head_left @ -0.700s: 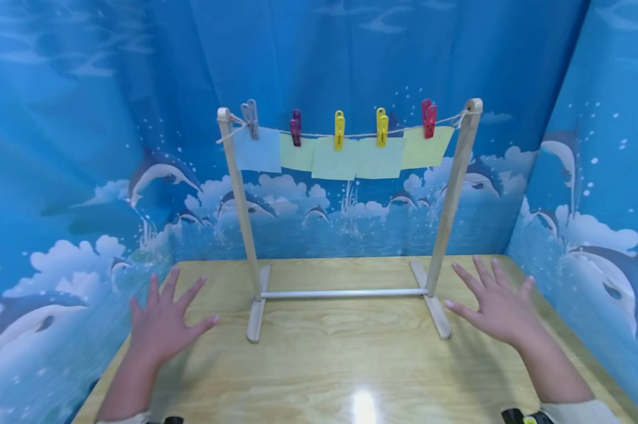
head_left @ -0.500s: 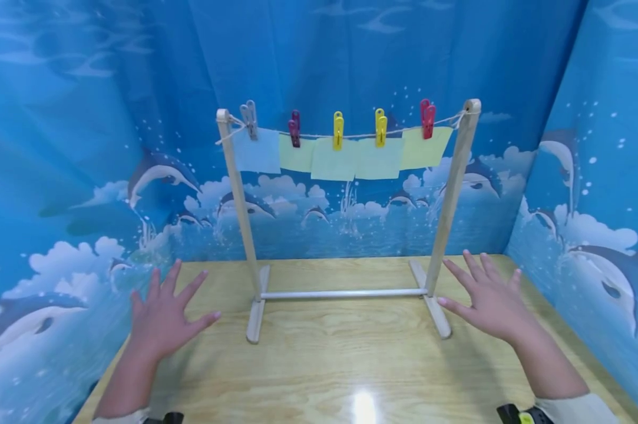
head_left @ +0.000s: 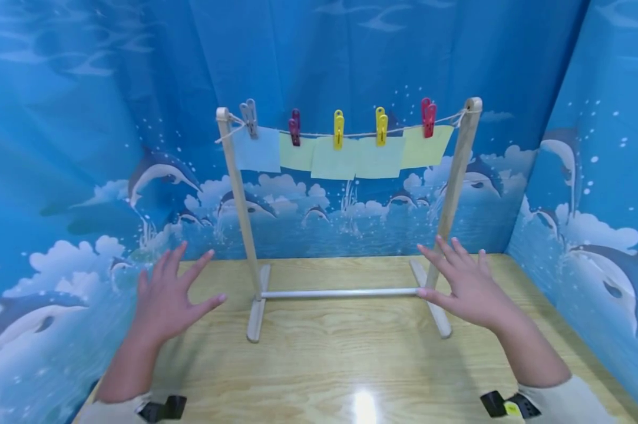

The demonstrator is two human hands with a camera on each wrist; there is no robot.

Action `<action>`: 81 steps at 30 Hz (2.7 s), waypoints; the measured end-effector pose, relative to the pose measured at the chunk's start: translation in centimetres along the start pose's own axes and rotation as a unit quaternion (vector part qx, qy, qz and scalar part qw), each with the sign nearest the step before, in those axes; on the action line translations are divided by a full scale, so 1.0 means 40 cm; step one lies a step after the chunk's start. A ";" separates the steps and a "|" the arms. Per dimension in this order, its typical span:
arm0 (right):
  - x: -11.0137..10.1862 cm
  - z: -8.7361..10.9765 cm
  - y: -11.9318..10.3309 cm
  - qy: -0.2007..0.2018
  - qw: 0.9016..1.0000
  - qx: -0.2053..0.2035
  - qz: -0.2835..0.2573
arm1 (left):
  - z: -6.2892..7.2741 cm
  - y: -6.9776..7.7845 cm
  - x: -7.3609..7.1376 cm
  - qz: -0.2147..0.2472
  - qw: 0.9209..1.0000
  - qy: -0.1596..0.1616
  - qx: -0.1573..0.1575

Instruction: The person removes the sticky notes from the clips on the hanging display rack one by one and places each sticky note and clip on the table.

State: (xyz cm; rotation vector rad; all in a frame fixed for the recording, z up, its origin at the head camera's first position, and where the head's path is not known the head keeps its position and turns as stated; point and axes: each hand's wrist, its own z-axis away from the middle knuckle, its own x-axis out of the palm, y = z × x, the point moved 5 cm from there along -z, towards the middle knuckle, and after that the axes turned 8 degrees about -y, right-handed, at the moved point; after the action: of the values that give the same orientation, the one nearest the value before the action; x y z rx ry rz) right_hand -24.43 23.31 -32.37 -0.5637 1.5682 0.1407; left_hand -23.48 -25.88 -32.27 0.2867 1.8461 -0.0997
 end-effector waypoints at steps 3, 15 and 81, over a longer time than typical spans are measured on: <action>-0.004 -0.013 -0.030 0.002 1.000 -0.015 -0.011 | -0.007 0.012 -0.023 0.005 1.000 0.023 0.019; -0.010 -0.083 -0.107 -0.012 0.996 -0.079 -0.040 | -0.068 0.063 -0.127 0.052 0.987 0.116 0.099; -0.115 -0.442 -0.450 0.080 0.874 -0.116 -0.464 | -0.395 0.137 -0.549 0.326 0.944 -0.046 0.018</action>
State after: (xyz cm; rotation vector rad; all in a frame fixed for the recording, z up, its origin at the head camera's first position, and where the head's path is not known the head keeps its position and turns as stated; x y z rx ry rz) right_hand -32.73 1.47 -21.80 -1.4902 1.2857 -0.4684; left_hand -31.05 -20.40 -6.31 0.8874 1.5737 0.3070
